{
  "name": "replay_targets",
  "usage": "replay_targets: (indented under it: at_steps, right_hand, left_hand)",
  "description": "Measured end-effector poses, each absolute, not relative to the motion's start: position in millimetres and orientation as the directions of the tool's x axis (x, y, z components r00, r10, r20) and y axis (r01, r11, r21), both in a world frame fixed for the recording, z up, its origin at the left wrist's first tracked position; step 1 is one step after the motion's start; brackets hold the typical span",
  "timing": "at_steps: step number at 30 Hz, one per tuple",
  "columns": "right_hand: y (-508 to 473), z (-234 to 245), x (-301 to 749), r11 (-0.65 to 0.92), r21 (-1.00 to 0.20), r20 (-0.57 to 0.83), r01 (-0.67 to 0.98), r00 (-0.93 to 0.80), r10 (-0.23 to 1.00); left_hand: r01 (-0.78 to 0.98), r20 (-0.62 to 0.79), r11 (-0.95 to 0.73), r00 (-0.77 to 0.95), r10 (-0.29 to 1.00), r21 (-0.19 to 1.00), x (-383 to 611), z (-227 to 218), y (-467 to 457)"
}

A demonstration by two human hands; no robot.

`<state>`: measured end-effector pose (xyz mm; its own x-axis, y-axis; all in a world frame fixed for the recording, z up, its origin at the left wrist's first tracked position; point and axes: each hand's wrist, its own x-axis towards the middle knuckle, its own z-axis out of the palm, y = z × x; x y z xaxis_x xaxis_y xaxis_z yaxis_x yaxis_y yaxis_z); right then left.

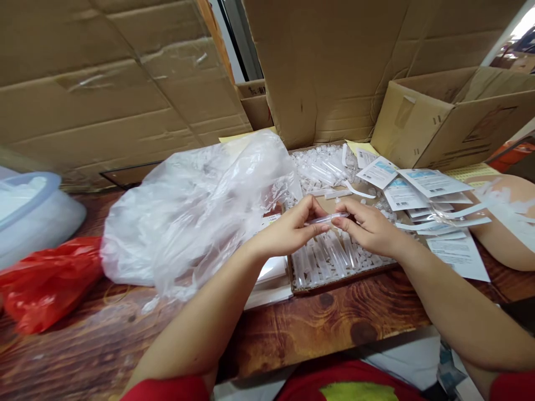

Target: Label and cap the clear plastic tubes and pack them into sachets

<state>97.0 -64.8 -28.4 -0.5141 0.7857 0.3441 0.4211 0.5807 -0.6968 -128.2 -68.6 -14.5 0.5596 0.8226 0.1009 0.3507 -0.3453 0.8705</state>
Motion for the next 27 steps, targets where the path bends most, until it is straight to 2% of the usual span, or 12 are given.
replay_targets:
  at_steps: [3,6,10,13,15,17,19,21,24,27]
  right_hand:
    - [-65.0,-33.0,96.3,0.680,-0.607,0.449,0.412,-0.528,0.721]
    - [-66.2,-32.4,95.6,0.659,-0.592,0.443,0.463,-0.496,0.747]
    - [-66.7,-27.4,93.0,0.463,-0.775,0.290,0.430,-0.410,0.865]
    - [-61.4,-26.9,89.0,0.247,-0.915,0.114,0.318,-0.385,0.916]
    - [-55.2,-26.6,85.8,0.153,-0.953,0.033,0.260,-0.416,0.909]
    - [-48.4,-24.4,82.1,0.118,-0.958,-0.015,0.263,-0.454,0.891]
    - [-41.2,-20.2,78.3,0.111,-0.932,-0.057,0.345,-0.442,0.895]
    - [-32.3,-15.6,74.3,0.102,-0.867,-0.092,0.487,-0.358,0.929]
    - [-11.4,-10.7,67.4,0.059,-0.704,-0.103,0.708,-0.183,0.978]
    - [17.3,-9.6,56.8,0.046,-0.601,-0.053,0.798,-0.097,0.994]
  left_hand:
    - [0.447,0.030,-0.375,0.609,0.792,0.812,-127.3,-10.1,-70.8]
    - [0.654,0.000,-0.462,0.577,0.817,0.600,-121.3,-7.0,-76.7]
    - [0.789,0.159,-0.570,0.548,0.821,0.227,-112.5,-12.2,-81.9]
    - [0.782,0.257,-0.622,0.592,0.764,0.047,-110.2,-21.1,-77.6]
    - [0.784,0.268,-0.621,0.594,0.759,0.023,-110.8,-25.1,-71.7]
    - [0.805,0.261,-0.591,0.561,0.786,0.053,-113.9,-24.8,-65.7]
    - [0.846,0.262,-0.521,0.480,0.837,0.116,-120.8,-18.7,-61.3]
    - [0.897,0.236,-0.396,0.349,0.907,0.194,-132.2,-7.0,-59.6]
    - [0.955,0.046,-0.170,0.164,0.985,0.245,-155.0,16.0,-61.5]
    - [0.984,-0.136,-0.054,0.078,0.988,0.172,-177.3,35.0,-64.7]
